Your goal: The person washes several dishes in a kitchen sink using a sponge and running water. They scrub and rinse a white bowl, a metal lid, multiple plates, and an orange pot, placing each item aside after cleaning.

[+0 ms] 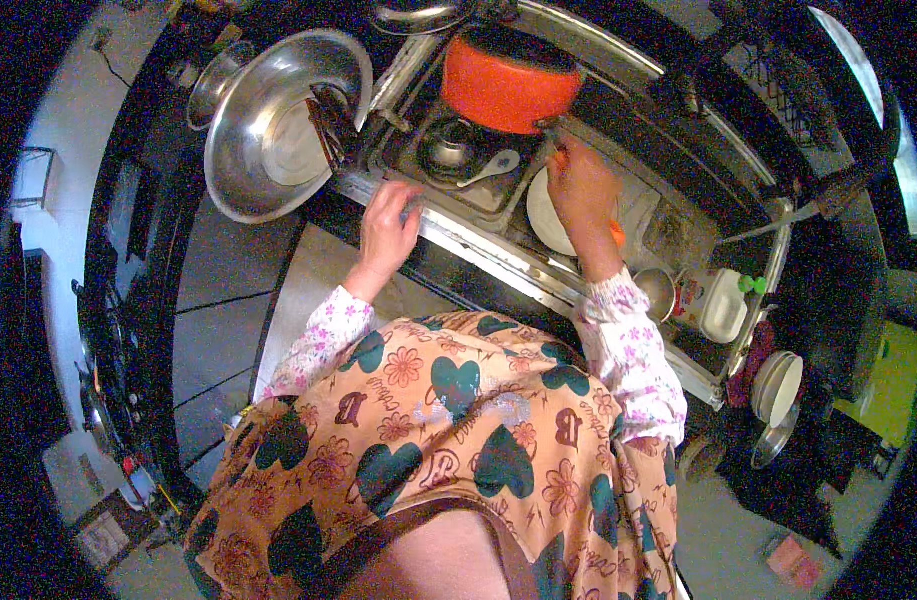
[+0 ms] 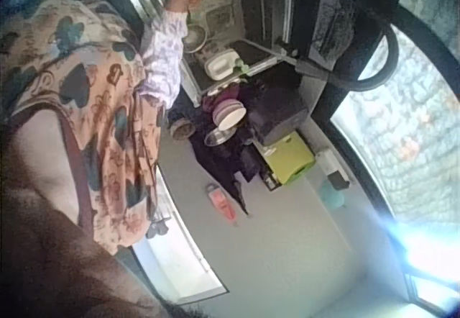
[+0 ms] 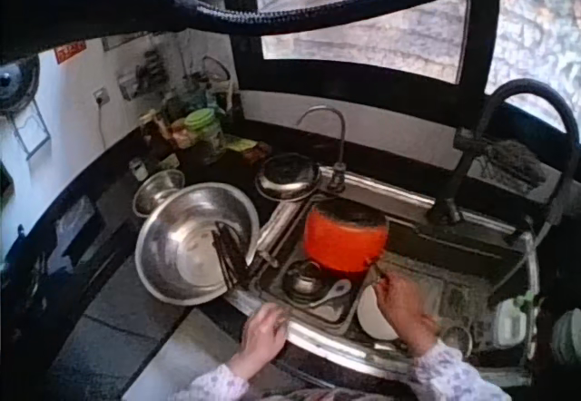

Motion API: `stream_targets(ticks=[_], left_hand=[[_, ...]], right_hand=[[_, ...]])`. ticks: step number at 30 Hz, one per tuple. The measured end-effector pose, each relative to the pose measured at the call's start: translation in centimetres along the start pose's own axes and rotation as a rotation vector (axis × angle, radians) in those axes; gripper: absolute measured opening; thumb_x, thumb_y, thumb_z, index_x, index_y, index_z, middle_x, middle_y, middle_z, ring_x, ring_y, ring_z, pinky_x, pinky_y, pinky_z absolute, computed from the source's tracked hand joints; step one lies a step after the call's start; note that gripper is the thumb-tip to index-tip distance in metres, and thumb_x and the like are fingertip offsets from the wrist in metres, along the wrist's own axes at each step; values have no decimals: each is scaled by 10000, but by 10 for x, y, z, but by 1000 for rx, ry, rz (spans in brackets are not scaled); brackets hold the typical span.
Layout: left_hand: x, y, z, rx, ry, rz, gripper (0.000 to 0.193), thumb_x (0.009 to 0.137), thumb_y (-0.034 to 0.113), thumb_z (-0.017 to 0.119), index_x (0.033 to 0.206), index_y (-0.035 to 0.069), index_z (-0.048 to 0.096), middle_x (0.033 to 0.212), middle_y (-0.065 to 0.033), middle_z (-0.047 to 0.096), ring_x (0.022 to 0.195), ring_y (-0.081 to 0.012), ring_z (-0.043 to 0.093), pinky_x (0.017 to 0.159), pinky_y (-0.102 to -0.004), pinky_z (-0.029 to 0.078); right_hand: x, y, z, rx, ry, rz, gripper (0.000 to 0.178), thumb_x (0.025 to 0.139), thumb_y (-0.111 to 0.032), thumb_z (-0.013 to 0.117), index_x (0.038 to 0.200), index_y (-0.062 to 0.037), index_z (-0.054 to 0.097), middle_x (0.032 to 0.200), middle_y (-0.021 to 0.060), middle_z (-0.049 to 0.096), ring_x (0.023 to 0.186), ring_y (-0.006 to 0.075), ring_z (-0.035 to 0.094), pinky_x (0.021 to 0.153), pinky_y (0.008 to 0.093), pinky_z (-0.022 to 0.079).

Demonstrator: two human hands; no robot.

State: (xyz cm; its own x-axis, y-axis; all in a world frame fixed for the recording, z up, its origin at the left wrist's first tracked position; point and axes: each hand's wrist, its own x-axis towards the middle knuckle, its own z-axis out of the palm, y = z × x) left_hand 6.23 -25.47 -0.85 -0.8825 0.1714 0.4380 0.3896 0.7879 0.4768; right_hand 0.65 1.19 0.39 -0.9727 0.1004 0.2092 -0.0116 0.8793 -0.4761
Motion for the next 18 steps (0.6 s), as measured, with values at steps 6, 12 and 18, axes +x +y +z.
stream_targets(ticks=[6, 12, 18], left_hand=[[48, -8, 16, 240, -137, 175, 366, 648, 7, 627, 1005, 75, 578, 1008, -99, 522, 982, -284, 501, 800, -394, 419], [87, -4, 35, 484, -400, 463, 540, 727, 5, 525, 1247, 137, 469, 1273, -151, 429, 1211, -325, 386, 971, -485, 335], [99, -8, 43, 656, -554, 455, 665, 659, 47, 632, 1281, 178, 437, 1317, -148, 373, 1223, -330, 347, 940, -479, 347]], right_hand=[[29, -6, 38, -2, 47, -139, 264, 751, -175, 636, 991, -75, 595, 878, 123, 637, 770, 318, 617, 646, 412, 491], [41, -12, 43, 0, 44, -157, 253, 730, -113, 600, 967, -39, 555, 867, 168, 613, 754, 344, 612, 643, 437, 495], [38, -17, 71, 176, -21, -16, 294, 720, -54, 552, 1009, -6, 536, 932, 202, 591, 837, 369, 590, 732, 445, 487]])
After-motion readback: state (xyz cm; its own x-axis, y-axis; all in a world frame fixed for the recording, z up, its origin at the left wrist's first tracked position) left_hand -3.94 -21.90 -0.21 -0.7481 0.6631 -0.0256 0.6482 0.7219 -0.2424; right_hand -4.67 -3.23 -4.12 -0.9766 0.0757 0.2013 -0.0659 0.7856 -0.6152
